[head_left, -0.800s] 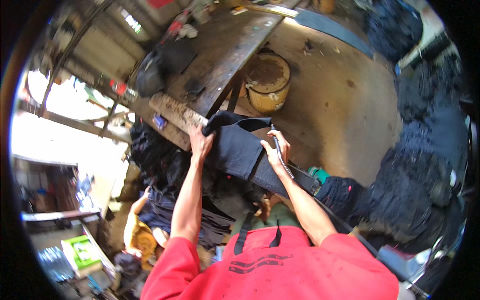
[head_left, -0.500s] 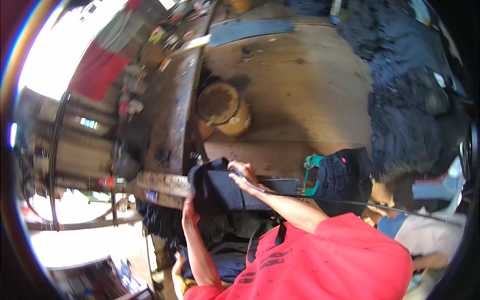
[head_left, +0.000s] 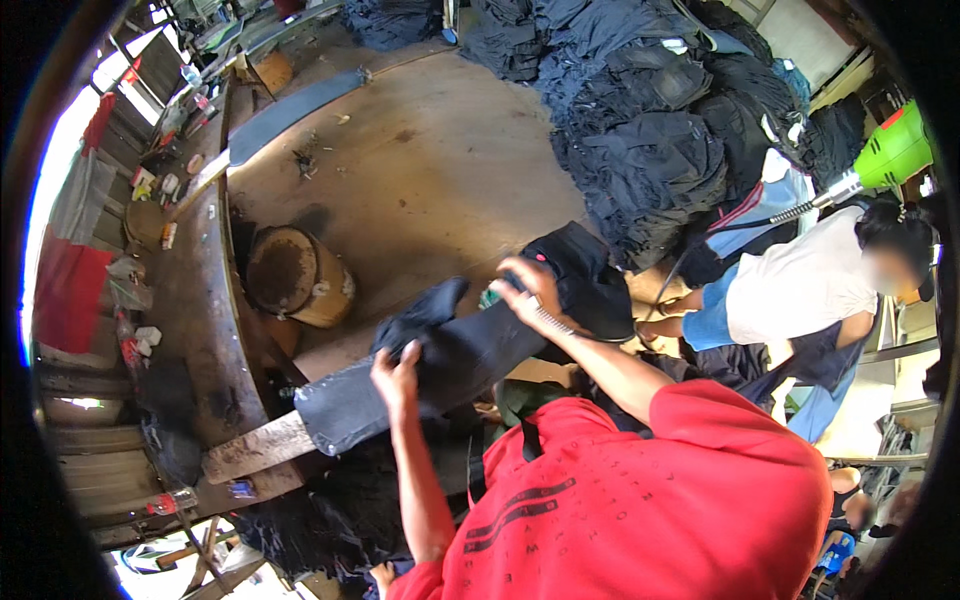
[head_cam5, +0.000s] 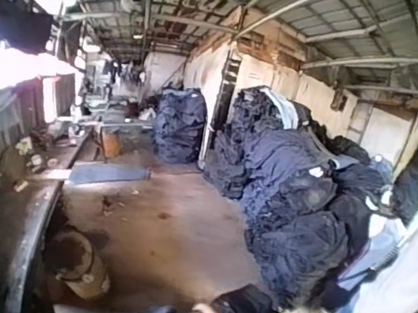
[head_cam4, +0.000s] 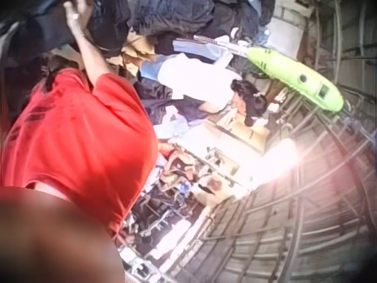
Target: The person uses a rotary tool to distress black pants by scraping seams and fabric surfaces. They repeatedly reposition the pants, flip them over, and target different areas including pockets and hems to create worn textures.
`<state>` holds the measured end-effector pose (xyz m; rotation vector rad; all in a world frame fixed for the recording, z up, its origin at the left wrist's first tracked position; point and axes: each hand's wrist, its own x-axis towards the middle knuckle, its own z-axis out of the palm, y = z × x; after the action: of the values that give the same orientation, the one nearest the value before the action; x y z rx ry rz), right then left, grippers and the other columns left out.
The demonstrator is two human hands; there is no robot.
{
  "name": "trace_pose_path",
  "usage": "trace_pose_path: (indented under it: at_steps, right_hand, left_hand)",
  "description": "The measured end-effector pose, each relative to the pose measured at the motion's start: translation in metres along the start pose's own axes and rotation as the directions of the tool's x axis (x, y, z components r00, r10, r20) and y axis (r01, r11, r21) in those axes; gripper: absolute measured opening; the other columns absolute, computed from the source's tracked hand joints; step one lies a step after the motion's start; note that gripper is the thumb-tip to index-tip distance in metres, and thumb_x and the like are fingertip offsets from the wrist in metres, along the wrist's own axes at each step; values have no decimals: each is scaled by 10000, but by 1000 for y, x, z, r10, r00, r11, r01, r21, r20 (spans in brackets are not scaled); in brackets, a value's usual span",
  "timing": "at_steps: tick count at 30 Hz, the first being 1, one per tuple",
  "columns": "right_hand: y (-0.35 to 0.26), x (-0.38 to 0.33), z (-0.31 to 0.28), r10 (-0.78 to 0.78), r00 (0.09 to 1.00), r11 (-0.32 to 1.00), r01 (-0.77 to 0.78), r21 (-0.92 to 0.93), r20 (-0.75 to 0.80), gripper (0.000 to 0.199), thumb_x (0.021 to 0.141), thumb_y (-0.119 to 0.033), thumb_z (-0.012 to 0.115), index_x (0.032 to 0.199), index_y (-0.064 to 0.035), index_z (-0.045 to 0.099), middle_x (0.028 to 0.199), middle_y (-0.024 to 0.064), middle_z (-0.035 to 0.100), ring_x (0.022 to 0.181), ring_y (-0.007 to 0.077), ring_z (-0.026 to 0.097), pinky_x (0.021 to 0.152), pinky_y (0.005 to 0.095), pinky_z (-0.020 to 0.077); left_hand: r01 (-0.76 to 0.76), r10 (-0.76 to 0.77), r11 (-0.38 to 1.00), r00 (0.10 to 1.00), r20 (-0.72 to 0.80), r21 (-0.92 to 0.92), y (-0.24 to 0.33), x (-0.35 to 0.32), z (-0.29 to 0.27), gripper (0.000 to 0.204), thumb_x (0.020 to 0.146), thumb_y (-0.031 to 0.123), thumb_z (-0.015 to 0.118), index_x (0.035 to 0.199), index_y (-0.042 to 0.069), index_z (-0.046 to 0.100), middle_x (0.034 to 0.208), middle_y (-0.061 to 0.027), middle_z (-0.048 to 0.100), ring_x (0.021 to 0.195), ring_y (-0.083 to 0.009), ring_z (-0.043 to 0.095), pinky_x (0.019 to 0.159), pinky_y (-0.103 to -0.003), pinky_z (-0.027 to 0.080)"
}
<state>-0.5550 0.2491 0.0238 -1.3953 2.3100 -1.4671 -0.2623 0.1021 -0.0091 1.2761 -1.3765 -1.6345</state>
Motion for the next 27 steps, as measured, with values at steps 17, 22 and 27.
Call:
trace_pose_path:
  at_steps: [17,22,27]
  right_hand:
    - [86,-105,-88,313,915,942,-333,38,254,251,1074,-224,756,1154,13,743,1072,68,765,995,163,684,947,332,542]
    - [66,-102,-70,151,896,983,-179,28,418,265,1074,-259,752,1136,-2,746,1064,78,770,1000,186,703,951,350,550]
    - [35,-90,-70,94,898,989,-134,63,431,263,1082,-258,746,1142,-3,740,1057,90,775,981,177,708,921,342,564]
  left_hand:
    - [-43,64,851,998,-22,524,-122,-189,65,386,1009,345,765,1107,-26,718,1063,-206,708,991,-439,691,841,-496,547]
    - [-97,242,759,960,-140,644,-150,-242,22,250,947,279,785,1020,45,734,990,-127,697,960,-362,633,851,-475,502]
    - [66,79,850,965,-250,523,-191,-249,-76,310,962,290,786,1086,8,749,1068,-185,743,1074,-422,692,908,-503,545]
